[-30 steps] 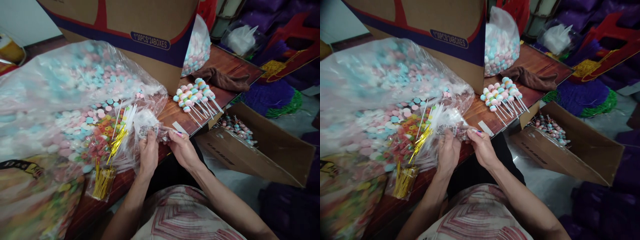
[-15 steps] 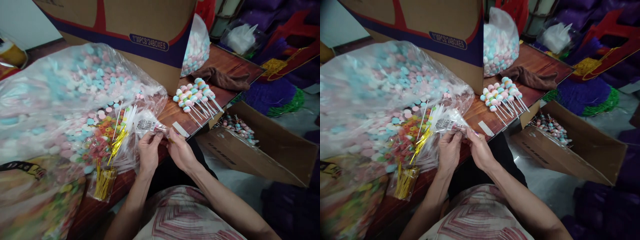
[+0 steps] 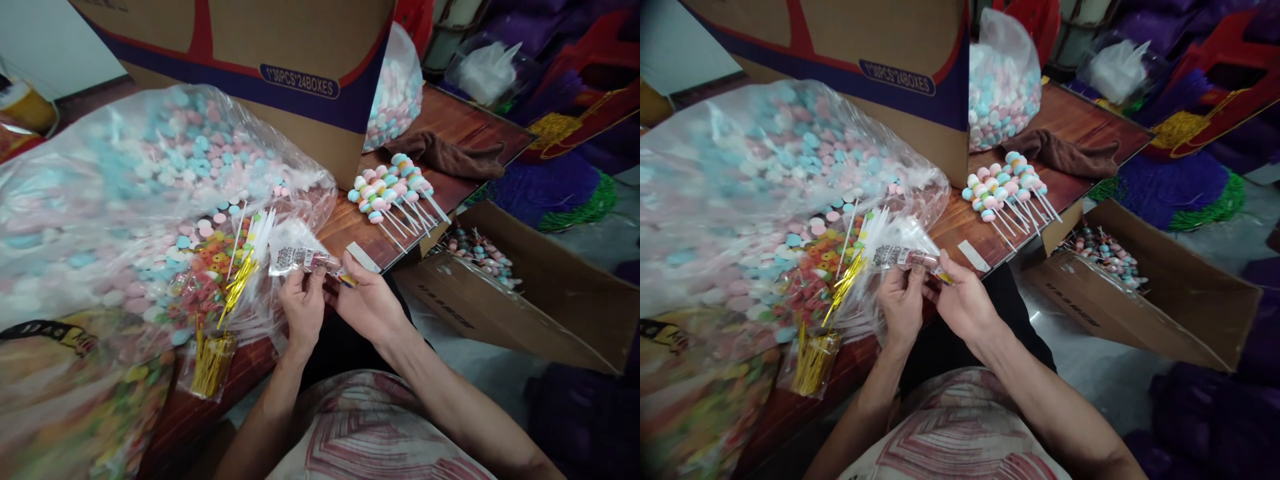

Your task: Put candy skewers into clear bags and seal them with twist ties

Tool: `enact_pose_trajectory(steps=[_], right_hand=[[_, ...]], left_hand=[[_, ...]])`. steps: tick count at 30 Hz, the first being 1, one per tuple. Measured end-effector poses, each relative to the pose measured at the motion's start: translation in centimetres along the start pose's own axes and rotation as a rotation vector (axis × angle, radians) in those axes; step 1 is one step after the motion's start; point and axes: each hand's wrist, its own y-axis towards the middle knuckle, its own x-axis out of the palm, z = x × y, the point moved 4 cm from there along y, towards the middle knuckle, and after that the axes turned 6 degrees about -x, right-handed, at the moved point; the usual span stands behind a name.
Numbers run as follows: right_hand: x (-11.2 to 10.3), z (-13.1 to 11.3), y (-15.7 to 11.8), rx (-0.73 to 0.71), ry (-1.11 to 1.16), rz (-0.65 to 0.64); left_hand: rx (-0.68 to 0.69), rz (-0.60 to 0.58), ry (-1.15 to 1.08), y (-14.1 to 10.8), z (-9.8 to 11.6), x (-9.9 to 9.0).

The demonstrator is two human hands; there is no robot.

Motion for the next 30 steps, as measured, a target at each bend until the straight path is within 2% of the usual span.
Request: enact_pose_trajectory(steps=[3,6,8,11,13,17,24,30], right_hand=[[0.4,-0.5,-0.4,0.060,-0.018,-0.050],[0.5,-0.4,-0.5,0.046,-0.040,-0.053],[0.2,-0.3,-0.3,-0.054,-0.087,0.008],[-0.2,-0.5,-0.2,-0.258,-0.193,0.114],[-0.5,-0.5,-0.2,-0.293,-0.186,0.142],[-1.0,-0.3,-0.3,-0.222,-0.121,0.184],[-1.5,0.1,-0.2,-0.106,-0.046,0.241],[-1.9,0.3,0.0,0.095,0.062,0.233]], left_hand=[[0.073,0.042,0.106,-0.3,0.5,-0.2],[0.045,-0.016,0.055,-0.2,0.8,0.0],[0.018,-0.073,-0.019,-0.1,0.9,0.1],[0.052,-0.105,-0.032,0.1,1.2,0.0],[0.067,-0.124,-0.014,0.1,1.4,0.1],[0.072,-0.148,-0.014,0.0,1.4,0.1],[0.206,-0.115,0.154,0.0,1.3,-0.3],[0.109,-0.103,0.185,-0.7,0.1,0.0]])
